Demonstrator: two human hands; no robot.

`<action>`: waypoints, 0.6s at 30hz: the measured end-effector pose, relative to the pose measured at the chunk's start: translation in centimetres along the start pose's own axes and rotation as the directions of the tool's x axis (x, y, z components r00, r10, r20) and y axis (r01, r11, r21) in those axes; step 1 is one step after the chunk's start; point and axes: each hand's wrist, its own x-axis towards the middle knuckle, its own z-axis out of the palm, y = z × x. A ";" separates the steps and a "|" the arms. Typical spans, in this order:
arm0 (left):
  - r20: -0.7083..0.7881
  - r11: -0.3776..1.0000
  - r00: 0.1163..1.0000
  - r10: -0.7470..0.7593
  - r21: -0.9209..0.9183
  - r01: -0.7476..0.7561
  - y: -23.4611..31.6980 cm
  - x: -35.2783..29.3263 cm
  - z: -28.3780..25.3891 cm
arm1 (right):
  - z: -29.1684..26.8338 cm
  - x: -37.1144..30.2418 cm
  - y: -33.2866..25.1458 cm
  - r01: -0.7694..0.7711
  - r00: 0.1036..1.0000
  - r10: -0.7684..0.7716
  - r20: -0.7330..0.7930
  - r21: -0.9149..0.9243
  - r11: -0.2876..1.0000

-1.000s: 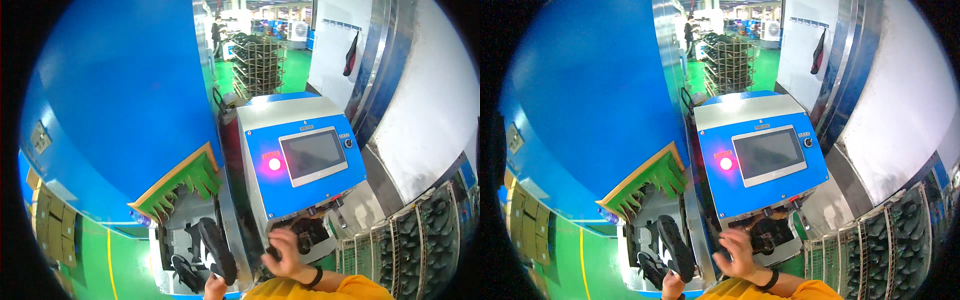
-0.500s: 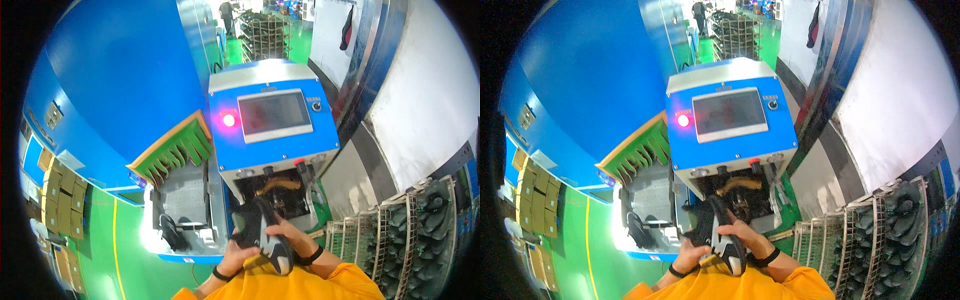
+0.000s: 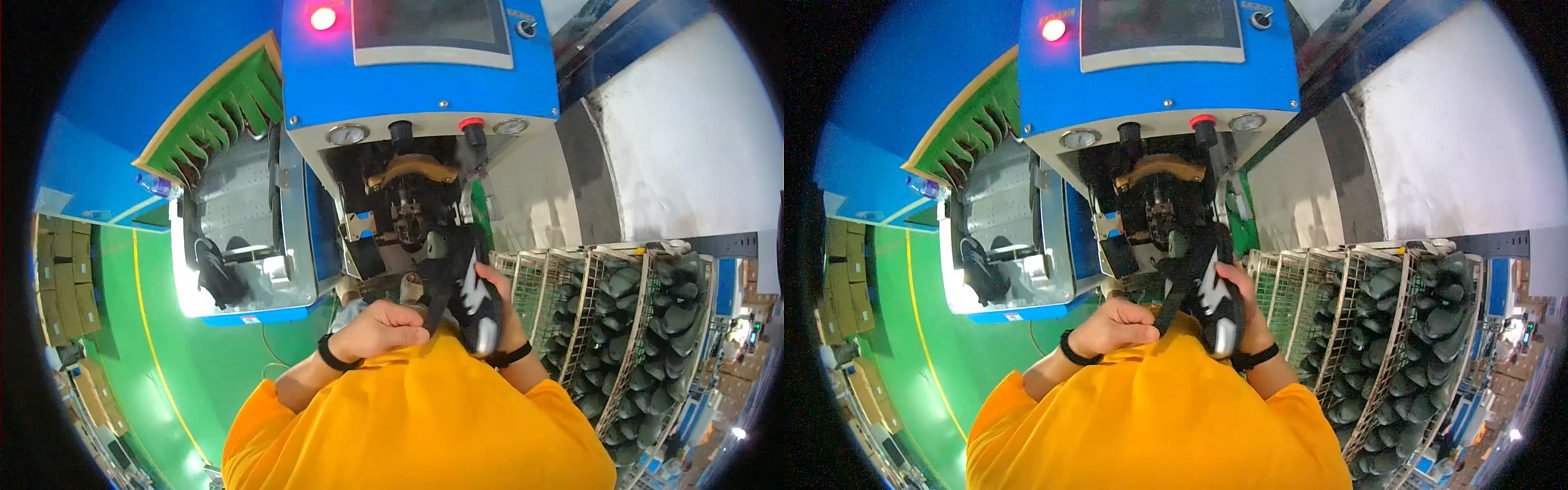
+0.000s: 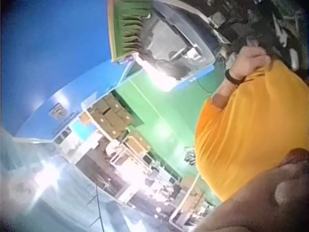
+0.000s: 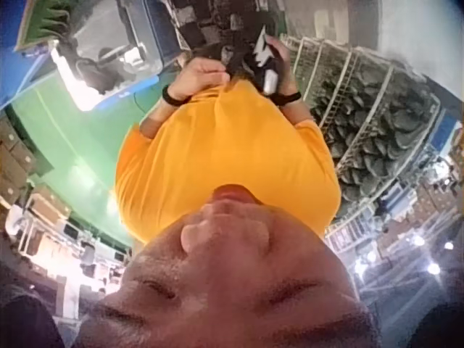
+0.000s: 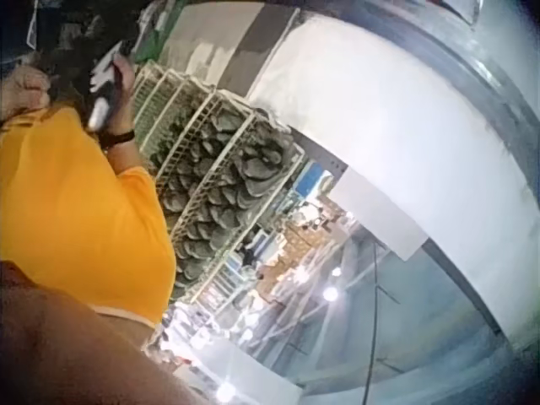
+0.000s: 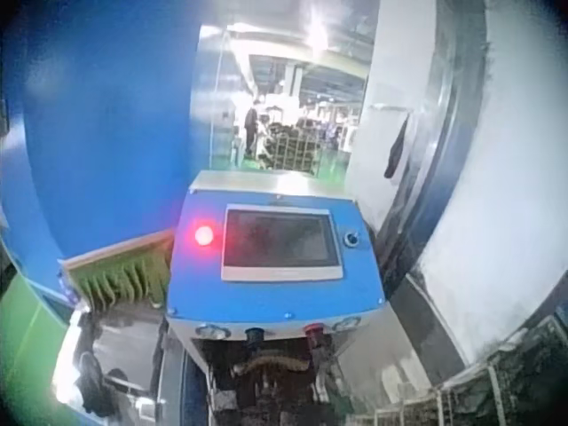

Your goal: Operating a shoe lasting machine to shape shoes on lasts.

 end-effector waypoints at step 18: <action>-0.486 0.919 0.847 -0.217 -0.395 0.009 -8.2 5.5 -10.7 | 12.5 12.2 -2.0 -0.231 0.882 -0.462 0.090 -0.773 -0.591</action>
